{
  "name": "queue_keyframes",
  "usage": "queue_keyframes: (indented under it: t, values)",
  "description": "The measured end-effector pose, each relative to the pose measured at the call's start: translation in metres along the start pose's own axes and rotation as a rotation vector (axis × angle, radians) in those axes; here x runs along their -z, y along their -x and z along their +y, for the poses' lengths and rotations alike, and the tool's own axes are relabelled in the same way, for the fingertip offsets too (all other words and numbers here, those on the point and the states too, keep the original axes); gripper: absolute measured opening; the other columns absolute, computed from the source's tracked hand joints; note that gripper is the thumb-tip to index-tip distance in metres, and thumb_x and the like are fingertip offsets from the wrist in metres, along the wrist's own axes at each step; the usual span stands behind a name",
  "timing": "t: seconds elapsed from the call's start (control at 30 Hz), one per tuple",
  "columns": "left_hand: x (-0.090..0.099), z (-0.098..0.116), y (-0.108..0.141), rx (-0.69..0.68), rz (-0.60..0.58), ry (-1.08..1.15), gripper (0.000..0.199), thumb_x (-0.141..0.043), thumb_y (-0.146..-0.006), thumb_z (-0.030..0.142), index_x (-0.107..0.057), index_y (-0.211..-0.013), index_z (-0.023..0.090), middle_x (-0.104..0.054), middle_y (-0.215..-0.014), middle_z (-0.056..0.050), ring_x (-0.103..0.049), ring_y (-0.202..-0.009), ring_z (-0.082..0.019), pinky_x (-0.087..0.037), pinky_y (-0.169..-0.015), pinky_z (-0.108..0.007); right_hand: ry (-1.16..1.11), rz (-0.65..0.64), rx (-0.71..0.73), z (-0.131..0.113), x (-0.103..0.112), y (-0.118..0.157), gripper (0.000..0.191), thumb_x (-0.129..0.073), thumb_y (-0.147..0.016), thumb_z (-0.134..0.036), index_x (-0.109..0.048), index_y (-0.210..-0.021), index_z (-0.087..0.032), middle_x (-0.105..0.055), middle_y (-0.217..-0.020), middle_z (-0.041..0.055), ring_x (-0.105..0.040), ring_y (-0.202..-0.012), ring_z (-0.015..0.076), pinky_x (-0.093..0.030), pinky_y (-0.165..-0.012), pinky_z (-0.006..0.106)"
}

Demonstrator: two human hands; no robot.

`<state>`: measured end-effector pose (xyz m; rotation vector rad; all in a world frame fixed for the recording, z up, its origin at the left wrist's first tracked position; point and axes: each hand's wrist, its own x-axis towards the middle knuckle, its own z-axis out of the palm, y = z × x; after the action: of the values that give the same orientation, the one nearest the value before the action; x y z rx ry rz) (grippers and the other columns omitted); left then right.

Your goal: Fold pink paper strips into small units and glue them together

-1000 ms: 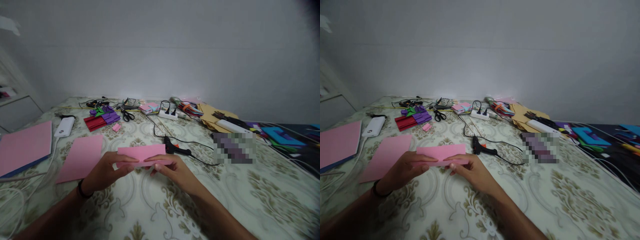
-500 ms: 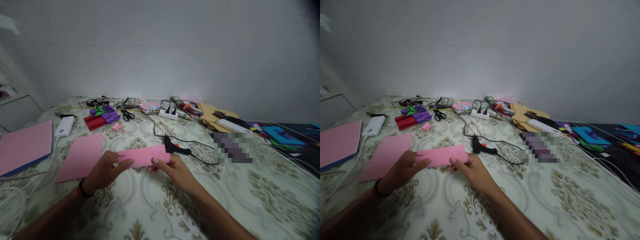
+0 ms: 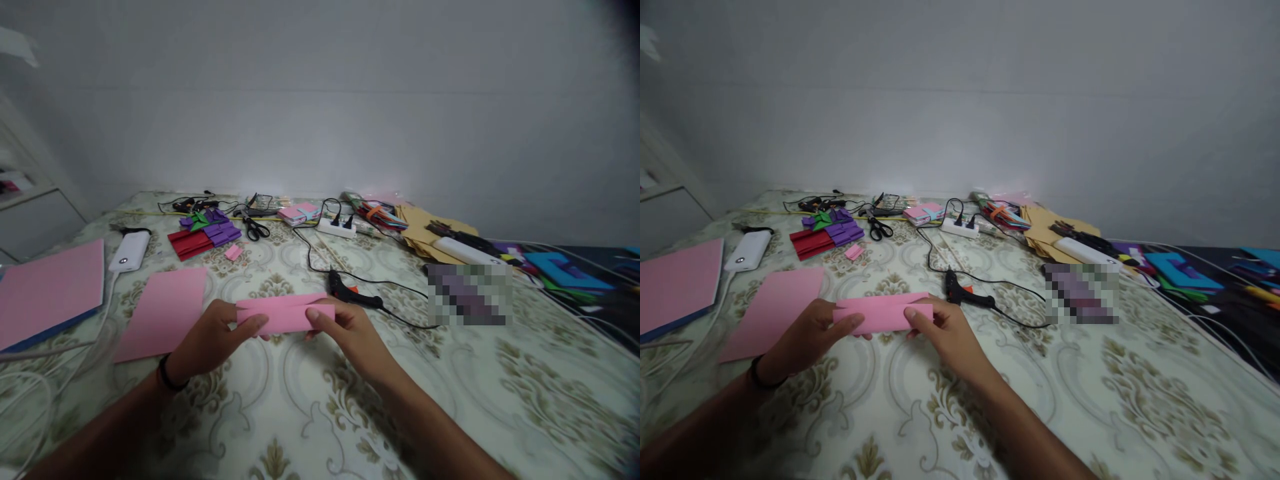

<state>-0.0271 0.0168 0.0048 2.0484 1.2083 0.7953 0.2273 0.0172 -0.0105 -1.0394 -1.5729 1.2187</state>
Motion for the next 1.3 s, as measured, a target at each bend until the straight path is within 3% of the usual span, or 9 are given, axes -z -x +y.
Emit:
queue_keyframes:
  t: [0.1,0.27,0.4,0.47,1.07,1.3]
  values:
    - [0.0007,0.0013,-0.0004,0.006,-0.020,0.016,0.045,-0.056,-0.100,0.044,-0.085,-0.076,0.019,-0.080,-0.071,-0.002,-0.068,-0.062,-0.015,-0.045,-0.060,-0.023,-0.043,-0.023,-0.002,-0.0027,-0.0013,-0.0001,0.043,-0.069,-0.091,-0.058,-0.074,-0.079,-0.017,-0.072,-0.091,0.0071,-0.063,-0.070,0.0161,-0.055,-0.065,0.027]
    - [-0.0003,0.0010,-0.0005,-0.030,-0.020,0.017,0.044,-0.055,-0.100,0.040,-0.081,-0.073,0.016,-0.079,-0.072,-0.003,-0.070,-0.065,-0.016,-0.048,-0.062,-0.024,-0.104,-0.037,-0.037,-0.0025,-0.0029,0.0003,0.039,-0.072,-0.088,-0.057,-0.071,-0.083,-0.017,-0.064,-0.080,0.0024,-0.060,-0.063,0.0143,-0.056,-0.059,0.025]
    - [0.0001,0.0004,-0.0010,-0.094,0.031,0.076,0.024,-0.065,-0.096,0.034,-0.079,-0.107,0.017,-0.081,-0.110,-0.008,-0.075,-0.103,-0.023,-0.057,-0.087,-0.028,-0.059,-0.047,-0.039,-0.0008,-0.0025,0.0007,0.038,-0.071,-0.090,-0.055,-0.071,-0.084,-0.018,-0.063,-0.074,0.0012,-0.061,-0.061,0.0142,-0.053,-0.058,0.025]
    - [0.0004,-0.0001,-0.0012,-0.087,0.023,0.105,0.033,-0.070,-0.094,0.033,-0.075,-0.124,0.020,-0.077,-0.125,-0.009,-0.072,-0.117,-0.025,-0.057,-0.095,-0.031,-0.032,-0.044,-0.032,-0.0002,-0.0026,0.0011,0.037,-0.070,-0.090,-0.055,-0.072,-0.085,-0.018,-0.064,-0.075,0.0012,-0.061,-0.060,0.0139,-0.052,-0.057,0.025]
    - [-0.0056,-0.0013,-0.0015,-0.072,0.000,0.056,0.033,-0.066,-0.097,0.033,-0.076,-0.126,0.022,-0.078,-0.126,-0.005,-0.075,-0.116,-0.023,-0.057,-0.103,-0.031,-0.013,0.000,0.026,0.0001,-0.0064,0.0033,0.030,-0.068,-0.094,-0.047,-0.072,-0.088,-0.017,-0.065,-0.081,0.0024,-0.061,-0.062,0.0135,-0.056,-0.054,0.023]
    - [-0.0074,-0.0011,-0.0008,-0.083,0.030,0.035,0.028,-0.067,-0.096,0.031,-0.079,-0.119,0.022,-0.080,-0.120,-0.004,-0.077,-0.109,-0.021,-0.059,-0.096,-0.026,-0.030,0.033,0.029,0.0035,-0.0077,0.0037,0.028,-0.068,-0.094,-0.044,-0.070,-0.089,-0.017,-0.064,-0.080,0.0014,-0.062,-0.060,0.0124,-0.056,-0.053,0.022]
